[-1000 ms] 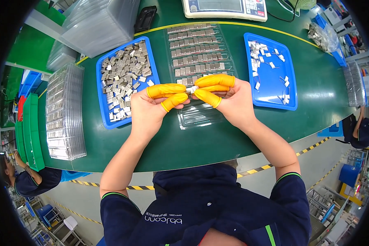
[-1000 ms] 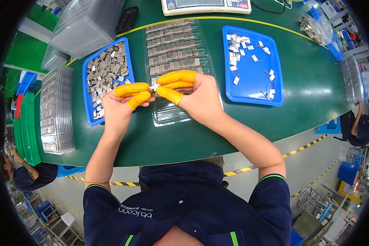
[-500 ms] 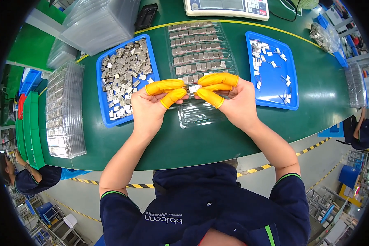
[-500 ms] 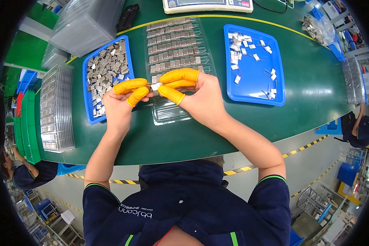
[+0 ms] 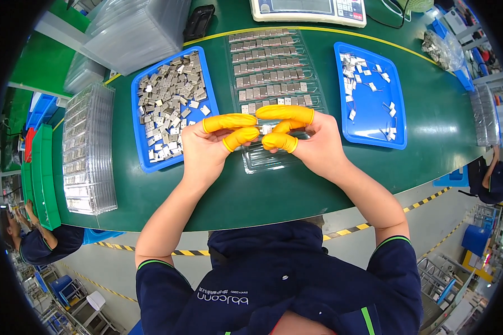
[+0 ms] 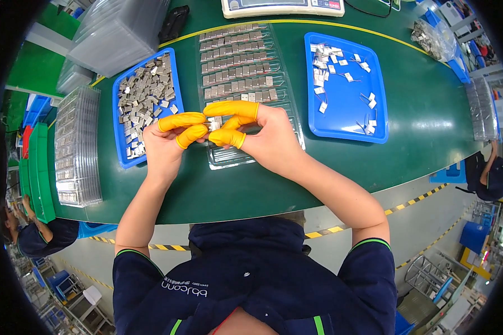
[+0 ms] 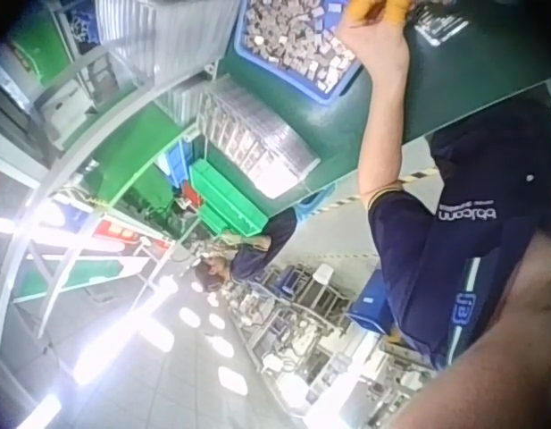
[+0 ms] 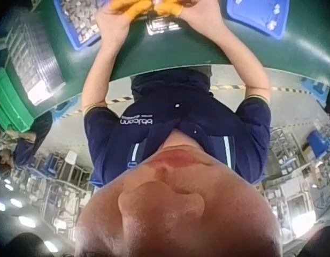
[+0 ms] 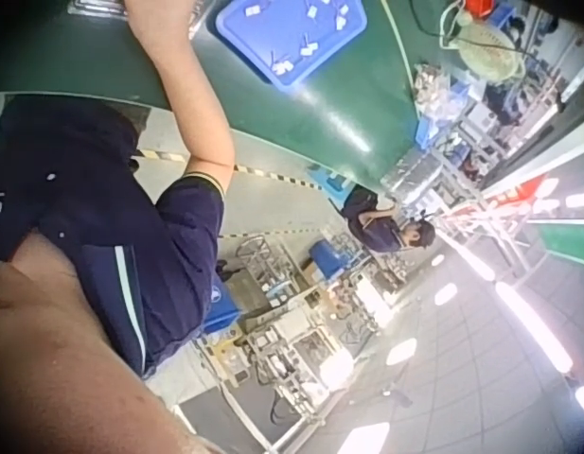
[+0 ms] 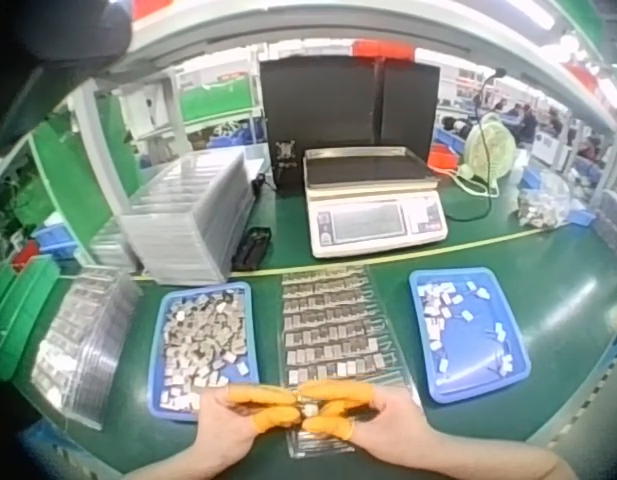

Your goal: The person assembles small electronic components by inserting them into a plastic tray by hand.

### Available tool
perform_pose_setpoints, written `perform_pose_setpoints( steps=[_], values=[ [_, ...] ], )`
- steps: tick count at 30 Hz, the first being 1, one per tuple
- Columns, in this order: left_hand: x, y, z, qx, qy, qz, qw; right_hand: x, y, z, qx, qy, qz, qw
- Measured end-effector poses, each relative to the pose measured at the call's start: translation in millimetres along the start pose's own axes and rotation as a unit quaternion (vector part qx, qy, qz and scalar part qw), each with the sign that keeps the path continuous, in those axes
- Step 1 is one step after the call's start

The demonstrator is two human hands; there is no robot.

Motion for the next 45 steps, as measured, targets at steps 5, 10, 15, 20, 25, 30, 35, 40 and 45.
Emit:
perform_pose_setpoints(
  steps=[5,10,15,20,25,30,35,40,45],
  values=[
    [-2.2,0.9,-2.0,-0.011,-0.023,-0.020,0.999,-5.9,0.2,2.4,-0.037,0.134,0.084,0.987],
    [-2.7,1.2,-5.3,-0.020,-0.046,-0.046,0.998,-9.0,-1.2,3.6,-0.020,0.113,0.039,0.993],
    [1.3,-1.6,-1.4,-0.029,0.025,0.016,0.999,-8.7,-3.4,3.8,0.010,0.010,-0.004,1.000],
    [5.0,-2.7,-1.4,-0.056,0.051,0.036,0.996,-15.0,-4.8,1.3,-0.036,0.057,0.066,0.996],
    [4.2,-0.1,-5.3,-0.067,-0.003,-0.017,0.998,-15.1,-7.5,2.9,-0.035,0.018,-0.025,0.999],
    [6.2,-1.1,-2.2,-0.071,0.004,0.015,0.997,-13.8,-6.6,0.5,-0.053,0.077,-0.002,0.996],
    [8.0,-0.8,-6.7,-0.054,0.023,0.001,0.998,-19.5,-5.4,1.6,-0.041,0.022,0.011,0.999],
    [8.2,-0.9,-5.5,-0.053,0.029,0.015,0.998,-9.4,-3.5,0.8,-0.051,0.203,0.095,0.973],
    [5.7,-0.6,-6.2,-0.066,0.021,0.024,0.997,-2.6,-6.0,1.8,-0.075,0.230,0.159,0.957]
  ],
)
Point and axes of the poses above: each hand's wrist, its own y-axis away from the middle knuckle, its own z-axis out of the back of the hand, x = y × z, the point moved 2 cm from there along -y, towards the middle knuckle, and after that the axes turned 2 degrees about x, right-handed, at the moved point
